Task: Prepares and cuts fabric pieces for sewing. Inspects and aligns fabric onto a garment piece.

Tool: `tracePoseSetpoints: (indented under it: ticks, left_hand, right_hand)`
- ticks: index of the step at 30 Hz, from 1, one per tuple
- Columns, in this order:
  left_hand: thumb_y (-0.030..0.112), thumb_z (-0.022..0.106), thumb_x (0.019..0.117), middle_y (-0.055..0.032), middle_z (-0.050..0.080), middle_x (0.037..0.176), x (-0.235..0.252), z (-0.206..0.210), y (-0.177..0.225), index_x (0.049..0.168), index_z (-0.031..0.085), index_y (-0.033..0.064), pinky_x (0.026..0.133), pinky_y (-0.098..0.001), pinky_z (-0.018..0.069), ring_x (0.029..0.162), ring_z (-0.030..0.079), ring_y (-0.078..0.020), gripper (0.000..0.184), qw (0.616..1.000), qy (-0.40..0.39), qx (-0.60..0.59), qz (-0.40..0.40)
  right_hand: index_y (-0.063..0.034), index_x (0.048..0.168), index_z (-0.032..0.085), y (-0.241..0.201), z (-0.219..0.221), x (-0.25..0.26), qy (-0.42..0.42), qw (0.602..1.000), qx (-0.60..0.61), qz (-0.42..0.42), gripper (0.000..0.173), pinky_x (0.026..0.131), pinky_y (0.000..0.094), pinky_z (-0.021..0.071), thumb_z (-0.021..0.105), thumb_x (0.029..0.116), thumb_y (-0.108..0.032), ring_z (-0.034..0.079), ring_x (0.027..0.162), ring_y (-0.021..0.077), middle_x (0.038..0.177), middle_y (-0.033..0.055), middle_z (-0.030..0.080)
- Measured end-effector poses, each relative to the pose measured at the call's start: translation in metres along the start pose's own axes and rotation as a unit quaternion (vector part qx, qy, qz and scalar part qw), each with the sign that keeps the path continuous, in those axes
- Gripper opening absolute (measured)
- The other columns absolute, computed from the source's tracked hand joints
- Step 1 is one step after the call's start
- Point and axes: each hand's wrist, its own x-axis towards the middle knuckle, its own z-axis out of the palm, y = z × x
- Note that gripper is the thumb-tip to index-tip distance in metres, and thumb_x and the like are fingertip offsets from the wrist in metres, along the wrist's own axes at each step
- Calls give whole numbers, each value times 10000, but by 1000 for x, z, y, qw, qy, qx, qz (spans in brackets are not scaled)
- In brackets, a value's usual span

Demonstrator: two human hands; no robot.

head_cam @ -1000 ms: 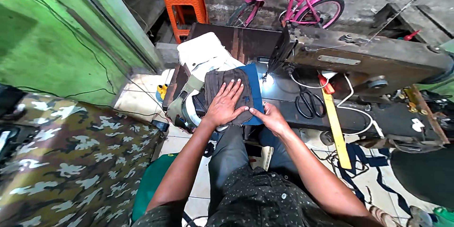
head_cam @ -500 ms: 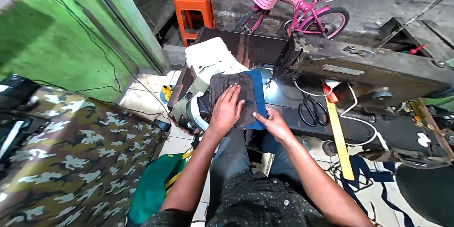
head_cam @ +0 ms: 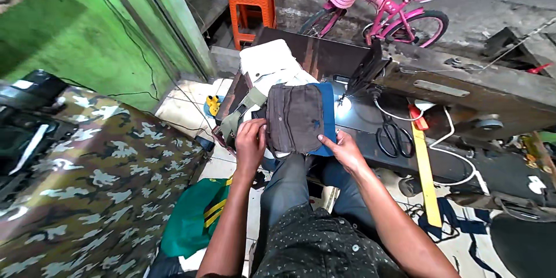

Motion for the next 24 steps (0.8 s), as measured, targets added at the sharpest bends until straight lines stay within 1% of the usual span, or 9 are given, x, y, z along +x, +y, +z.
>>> tracePoseSetpoints:
  ticks: [4,8,10,12,14,16,19,22,24]
  left_hand:
    - [141,692,966,-117,730,1154,9,-2,-3,1093,765,49,981,-457,527,1101,664,-299,173,998,-5,52,34]
    - [175,685,981,-146,664,1282,41,8,3,1151,761,89,978,-539,489,1126,612,-370,205,989,-114,89,31]
    - [153,685,971,-143,670,1287,56,16,-5,1085,779,91,993,-549,492,1155,616,-380,161,980,-162,109,25]
    - [144,684,970,-128,684,1238,65,19,-9,1010,776,81,973,-540,499,1127,623,-365,118,974,-188,118,37]
    - [129,661,983,-134,693,1186,70,17,-12,1005,759,54,954,-534,507,1094,634,-362,126,971,-200,118,53]
    - [92,600,1009,-180,692,1162,73,13,-12,1051,720,-9,983,-540,513,1112,648,-373,163,978,-191,82,28]
    - [90,516,1046,-231,652,1188,78,0,-7,1124,660,-58,1003,-540,521,1135,647,-369,221,987,-135,30,-77]
    - [81,520,1037,-269,639,1184,74,-7,-1,1141,646,-78,978,-551,519,1104,645,-402,229,988,-46,57,-136]
    - [54,505,1031,-274,620,1242,64,-11,8,1193,630,-63,971,-568,522,1124,641,-419,236,983,-23,93,-154]
  right_hand:
    - [-19,1082,694,0,1,0,6,1000,-27,5,266,868,357,602,749,947,-242,731,901,141,954,94,747]
    - [-16,1078,698,-1,2,1,7,999,-30,7,272,882,376,597,749,947,-249,730,915,154,969,101,747]
    - [-17,1093,697,-3,2,2,4,999,-31,12,280,890,380,595,748,949,-251,729,925,159,981,104,747]
    - [-10,1074,690,-4,1,3,6,999,-40,23,290,878,388,591,754,944,-261,725,908,167,963,112,740]
    - [-6,1060,685,-7,1,4,3,998,-50,32,297,870,402,582,754,946,-272,720,903,179,950,118,733]
    - [-9,1048,692,-5,2,5,0,998,-61,31,294,873,423,578,752,947,-278,719,903,193,944,123,733]
    - [-5,1042,692,-7,1,6,-2,996,-84,33,321,895,474,561,749,946,-306,711,934,239,960,147,725]
    - [-10,1055,700,-11,0,2,-4,994,-102,32,327,916,491,549,742,950,-318,707,964,256,974,152,727]
    - [-1,1044,693,-14,0,1,-9,993,-112,33,334,914,495,536,738,956,-320,698,964,265,972,162,718]
